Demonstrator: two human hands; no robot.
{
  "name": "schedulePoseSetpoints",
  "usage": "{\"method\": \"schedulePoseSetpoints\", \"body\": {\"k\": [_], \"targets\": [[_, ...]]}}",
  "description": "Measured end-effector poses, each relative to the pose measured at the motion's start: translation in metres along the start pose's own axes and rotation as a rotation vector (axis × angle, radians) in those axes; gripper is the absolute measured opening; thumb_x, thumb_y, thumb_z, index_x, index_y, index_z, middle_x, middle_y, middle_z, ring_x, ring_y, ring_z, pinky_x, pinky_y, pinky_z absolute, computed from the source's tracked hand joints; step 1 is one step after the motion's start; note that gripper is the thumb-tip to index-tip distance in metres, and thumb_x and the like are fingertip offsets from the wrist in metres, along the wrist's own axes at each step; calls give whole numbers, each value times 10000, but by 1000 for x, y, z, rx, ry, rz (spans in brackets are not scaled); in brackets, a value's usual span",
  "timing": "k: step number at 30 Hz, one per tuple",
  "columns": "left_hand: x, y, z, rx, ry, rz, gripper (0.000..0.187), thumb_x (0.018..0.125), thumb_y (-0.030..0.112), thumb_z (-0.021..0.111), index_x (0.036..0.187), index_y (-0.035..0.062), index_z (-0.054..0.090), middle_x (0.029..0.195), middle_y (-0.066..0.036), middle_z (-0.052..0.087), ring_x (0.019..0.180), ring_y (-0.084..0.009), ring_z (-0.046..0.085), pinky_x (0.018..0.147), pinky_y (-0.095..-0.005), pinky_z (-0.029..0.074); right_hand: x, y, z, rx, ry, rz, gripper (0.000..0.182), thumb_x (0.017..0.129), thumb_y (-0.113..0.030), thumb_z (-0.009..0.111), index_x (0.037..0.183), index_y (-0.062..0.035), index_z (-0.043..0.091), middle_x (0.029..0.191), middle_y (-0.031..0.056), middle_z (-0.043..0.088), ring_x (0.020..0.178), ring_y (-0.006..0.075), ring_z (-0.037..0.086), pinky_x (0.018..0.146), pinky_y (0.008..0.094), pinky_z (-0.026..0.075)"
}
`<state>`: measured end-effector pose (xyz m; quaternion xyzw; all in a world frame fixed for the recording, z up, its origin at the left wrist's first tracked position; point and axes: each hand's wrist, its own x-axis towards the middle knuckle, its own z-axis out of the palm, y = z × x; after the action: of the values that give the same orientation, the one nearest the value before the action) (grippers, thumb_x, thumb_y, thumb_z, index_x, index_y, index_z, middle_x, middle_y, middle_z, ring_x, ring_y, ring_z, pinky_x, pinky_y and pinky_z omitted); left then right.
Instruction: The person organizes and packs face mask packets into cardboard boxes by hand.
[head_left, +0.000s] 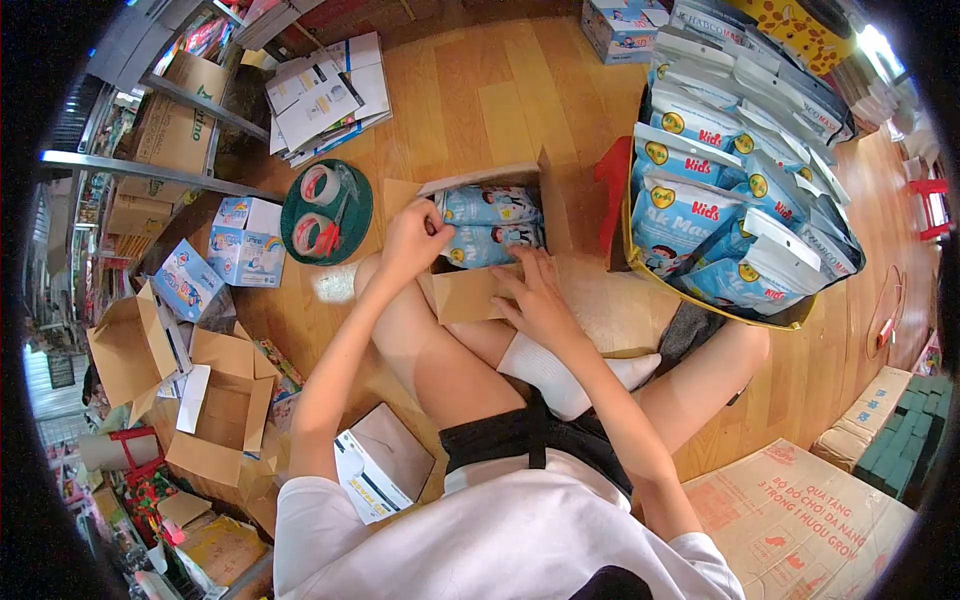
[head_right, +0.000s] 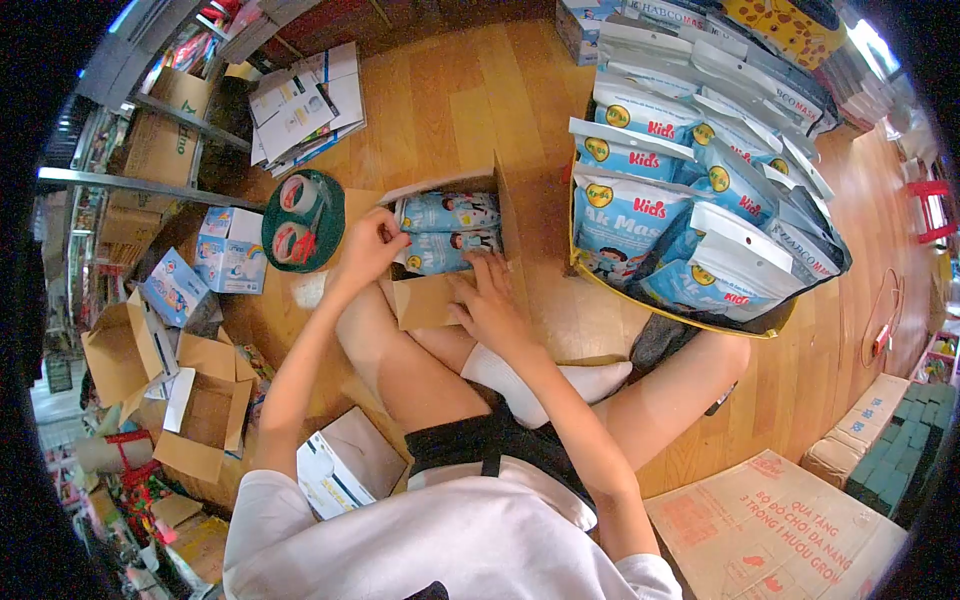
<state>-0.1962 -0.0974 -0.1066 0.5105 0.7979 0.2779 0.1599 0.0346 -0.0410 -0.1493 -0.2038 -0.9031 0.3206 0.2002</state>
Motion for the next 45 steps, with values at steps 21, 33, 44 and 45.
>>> {"method": "schedulePoseSetpoints", "body": {"k": [21, 33, 44, 45], "targets": [[-42, 125, -131, -739, -133, 197, 208, 744, 94, 700, 730, 31, 503, 875, -79, 513, 798, -120, 466, 729, -235, 386, 42, -51, -101, 470, 246, -1, 885, 717, -73, 785, 1452, -35, 293, 1428, 153, 390, 1077, 245, 554, 879, 351, 454], [-70, 196, -134, -815, -413, 367, 231, 719, 190, 730, 653, 43, 565, 754, -162, 620, 669, -222, 612, 631, -300, 485, -9, -96, -173, 768, -315, -117, 569, 742, -254, 798, 1193, 14, 576, 1024, 180, 658, 918, 294, 650, 786, 365, 505], [-7, 251, -72, -352, -264, 456, 230, 851, 185, 660, 993, 17, 593, 1238, -152, 539, 1187, -293, 498, 1007, -373, 366, -85, -83, -278, 557, 373, 8, 506, 738, -209, 783, 1142, -3, 558, 1063, 146, 619, 927, 267, 589, 831, 422, 446], [3, 251, -60, -263, -158, 474, 241, 825, 176, 687, 992, 27, 597, 1275, -144, 516, 1219, -302, 473, 1028, -381, 350, -93, -69, -279, 711, 546, -46, 577, 748, -198, 769, 1219, -2, 500, 1135, 175, 587, 992, 295, 583, 907, 458, 426]]}}
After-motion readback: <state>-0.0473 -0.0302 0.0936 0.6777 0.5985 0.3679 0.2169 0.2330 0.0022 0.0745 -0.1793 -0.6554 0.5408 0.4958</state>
